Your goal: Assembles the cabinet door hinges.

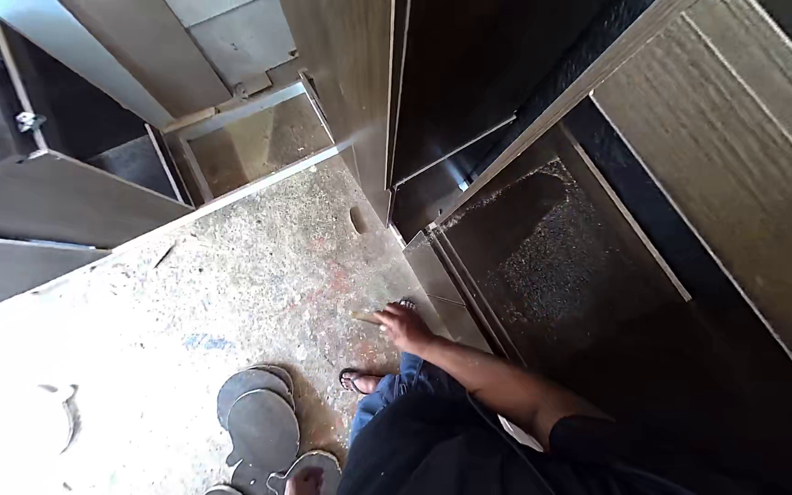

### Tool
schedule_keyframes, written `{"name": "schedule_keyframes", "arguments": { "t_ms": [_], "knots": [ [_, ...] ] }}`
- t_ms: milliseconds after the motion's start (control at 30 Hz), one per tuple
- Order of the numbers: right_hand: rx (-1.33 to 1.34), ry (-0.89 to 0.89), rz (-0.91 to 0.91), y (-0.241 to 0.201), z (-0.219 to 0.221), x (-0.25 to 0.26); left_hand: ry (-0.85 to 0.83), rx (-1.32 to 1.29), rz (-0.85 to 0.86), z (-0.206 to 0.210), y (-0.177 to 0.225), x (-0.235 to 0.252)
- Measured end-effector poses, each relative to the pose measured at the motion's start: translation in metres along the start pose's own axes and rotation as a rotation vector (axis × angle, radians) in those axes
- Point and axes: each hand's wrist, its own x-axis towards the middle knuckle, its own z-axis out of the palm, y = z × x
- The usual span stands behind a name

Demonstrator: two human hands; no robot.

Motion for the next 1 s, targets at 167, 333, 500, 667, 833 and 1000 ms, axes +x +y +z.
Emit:
{"name": "schedule_keyframes", "arguments": {
  "t_ms": [167,333,500,667,833,1000],
  "knots": [
    [0.136,0.347,0.536,0.060,-0.060,-0.011,0.125,-0.195,0.052,-0.022,-0.076,0.017],
    [0.338,1.020,0.812,0.100,-0.148,-0.057,0.140,-0.431,-0.055,-0.036,-0.163,0.018],
    [0.590,0.939,0.550,-0.026,-0.095,-0.042,0.075,-0.955,0.046,-0.087,-0.179,0.016],
    [0.975,0.314,0.480,-0.159,0.058,0.031,0.130,-0.465,0.484,-0.192,-0.060,0.002],
    [1.259,-0.504,0.393,-0.313,0.112,0.098,0.331,0.001,0.978,-0.266,0.079,-0.030],
    [1.687,-0.583,0.431,-0.361,0.103,0.186,0.554,0.277,1.134,-0.326,0.135,0.003]
  ]
}}
